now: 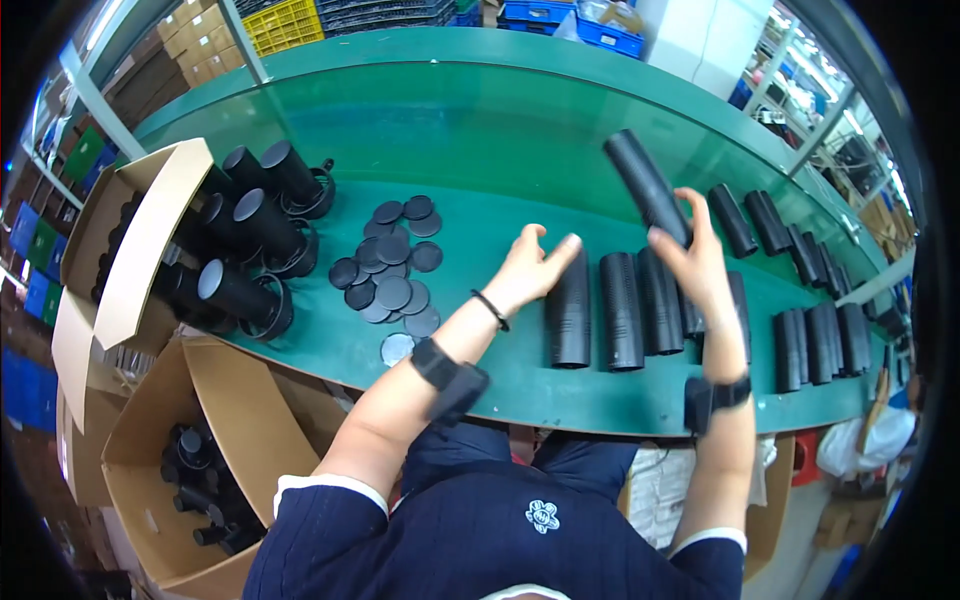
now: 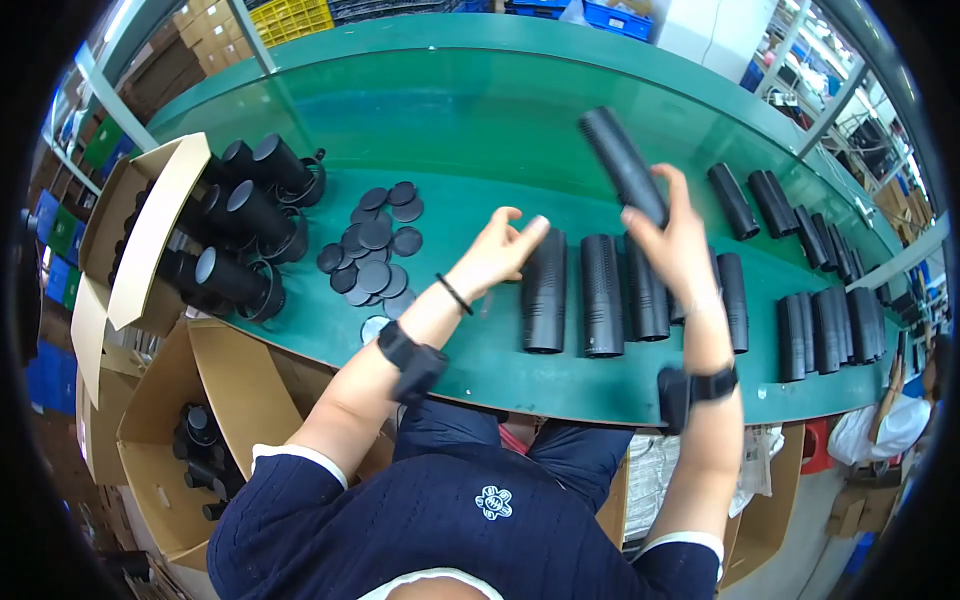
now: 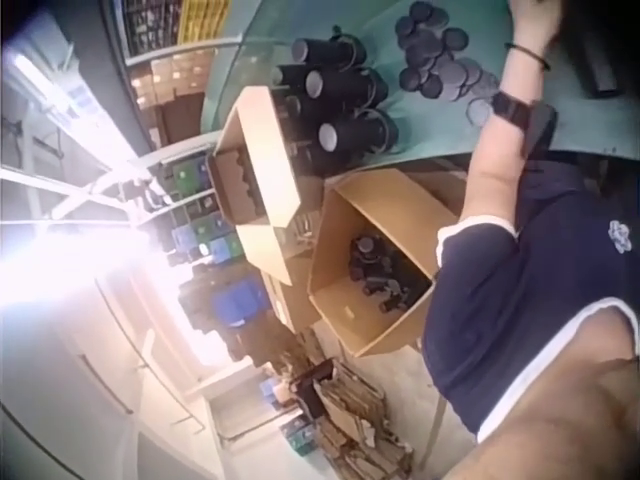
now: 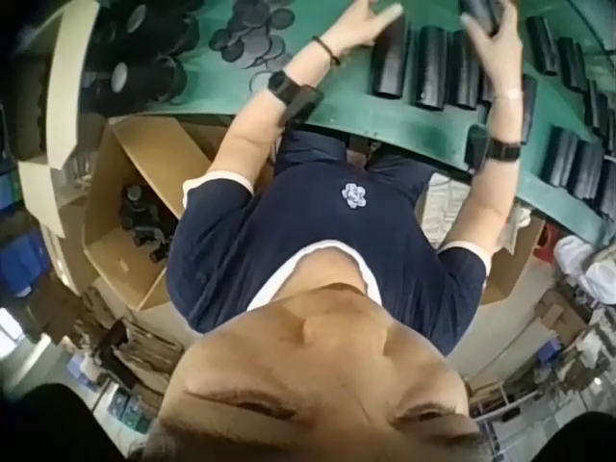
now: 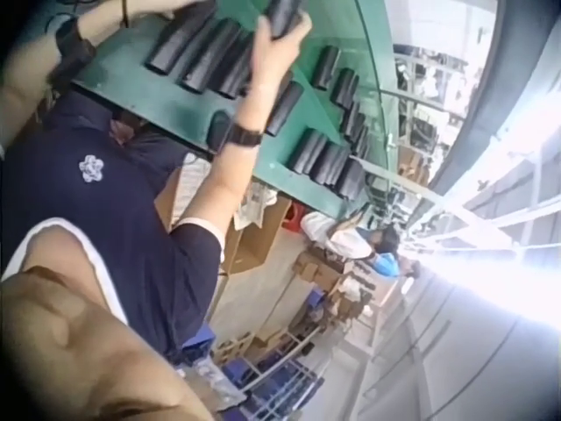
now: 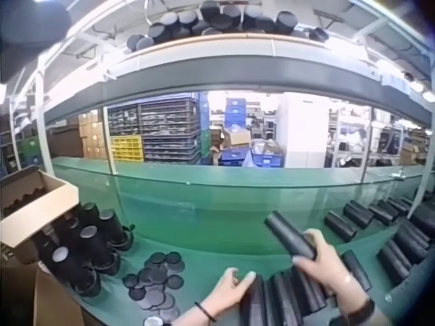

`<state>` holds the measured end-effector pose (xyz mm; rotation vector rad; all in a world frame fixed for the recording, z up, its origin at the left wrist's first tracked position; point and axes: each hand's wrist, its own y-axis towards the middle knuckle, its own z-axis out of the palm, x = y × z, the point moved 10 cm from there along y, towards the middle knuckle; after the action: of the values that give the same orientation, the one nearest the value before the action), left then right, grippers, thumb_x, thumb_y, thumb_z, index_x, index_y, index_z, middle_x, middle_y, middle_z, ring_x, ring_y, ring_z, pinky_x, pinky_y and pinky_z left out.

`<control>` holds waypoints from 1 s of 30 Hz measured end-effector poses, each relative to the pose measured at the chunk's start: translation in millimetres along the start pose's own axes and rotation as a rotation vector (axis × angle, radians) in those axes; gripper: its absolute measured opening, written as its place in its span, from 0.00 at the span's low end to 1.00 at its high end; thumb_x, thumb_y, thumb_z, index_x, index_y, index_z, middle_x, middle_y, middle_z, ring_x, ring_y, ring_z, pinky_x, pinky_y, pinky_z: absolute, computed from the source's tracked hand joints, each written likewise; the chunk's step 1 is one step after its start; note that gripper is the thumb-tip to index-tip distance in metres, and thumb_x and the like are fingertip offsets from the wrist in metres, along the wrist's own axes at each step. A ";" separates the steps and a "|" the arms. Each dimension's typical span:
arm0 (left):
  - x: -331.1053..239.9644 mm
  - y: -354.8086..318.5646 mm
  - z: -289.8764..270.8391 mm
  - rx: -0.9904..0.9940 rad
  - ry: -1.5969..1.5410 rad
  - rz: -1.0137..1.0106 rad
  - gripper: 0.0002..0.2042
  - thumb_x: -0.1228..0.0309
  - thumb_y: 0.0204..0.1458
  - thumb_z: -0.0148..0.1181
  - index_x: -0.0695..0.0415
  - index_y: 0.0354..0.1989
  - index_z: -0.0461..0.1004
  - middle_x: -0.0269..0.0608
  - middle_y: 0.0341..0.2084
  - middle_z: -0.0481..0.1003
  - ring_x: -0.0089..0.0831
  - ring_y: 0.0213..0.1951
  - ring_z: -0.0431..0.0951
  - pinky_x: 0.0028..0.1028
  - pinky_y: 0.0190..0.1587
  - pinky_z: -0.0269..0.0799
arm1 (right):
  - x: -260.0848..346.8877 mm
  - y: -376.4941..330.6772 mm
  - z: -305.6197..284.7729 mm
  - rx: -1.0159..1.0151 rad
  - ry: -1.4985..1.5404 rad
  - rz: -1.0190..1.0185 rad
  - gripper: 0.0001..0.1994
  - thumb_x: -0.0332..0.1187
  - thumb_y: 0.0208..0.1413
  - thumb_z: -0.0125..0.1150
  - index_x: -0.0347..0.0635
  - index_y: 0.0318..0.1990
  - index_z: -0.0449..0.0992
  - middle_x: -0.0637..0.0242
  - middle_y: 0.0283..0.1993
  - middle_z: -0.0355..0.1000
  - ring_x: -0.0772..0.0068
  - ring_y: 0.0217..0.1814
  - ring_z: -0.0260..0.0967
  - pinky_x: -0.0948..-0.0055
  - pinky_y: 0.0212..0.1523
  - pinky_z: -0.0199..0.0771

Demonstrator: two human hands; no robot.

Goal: The person removes black cylinders from a box, presses a cap onto the end of each, and places them on a green table. After capping several items, the person gathers the cylinders and places them back into the box.

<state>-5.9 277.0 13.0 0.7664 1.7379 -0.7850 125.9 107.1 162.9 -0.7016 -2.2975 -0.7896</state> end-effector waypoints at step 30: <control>-76.1 -84.2 -34.5 0.534 -0.965 0.519 0.27 0.61 0.40 0.62 0.64 0.48 0.66 0.49 0.42 0.72 0.42 0.50 0.70 0.38 0.57 0.64 | 72.6 -53.7 98.1 0.616 0.247 -0.318 0.31 0.38 0.45 0.70 0.34 0.56 0.66 0.56 0.54 0.67 0.64 0.58 0.65 0.67 0.59 0.63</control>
<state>-71.9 246.2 106.6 0.9166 0.4357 -1.0230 6.6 156.9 130.3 0.0361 -2.2630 -0.2406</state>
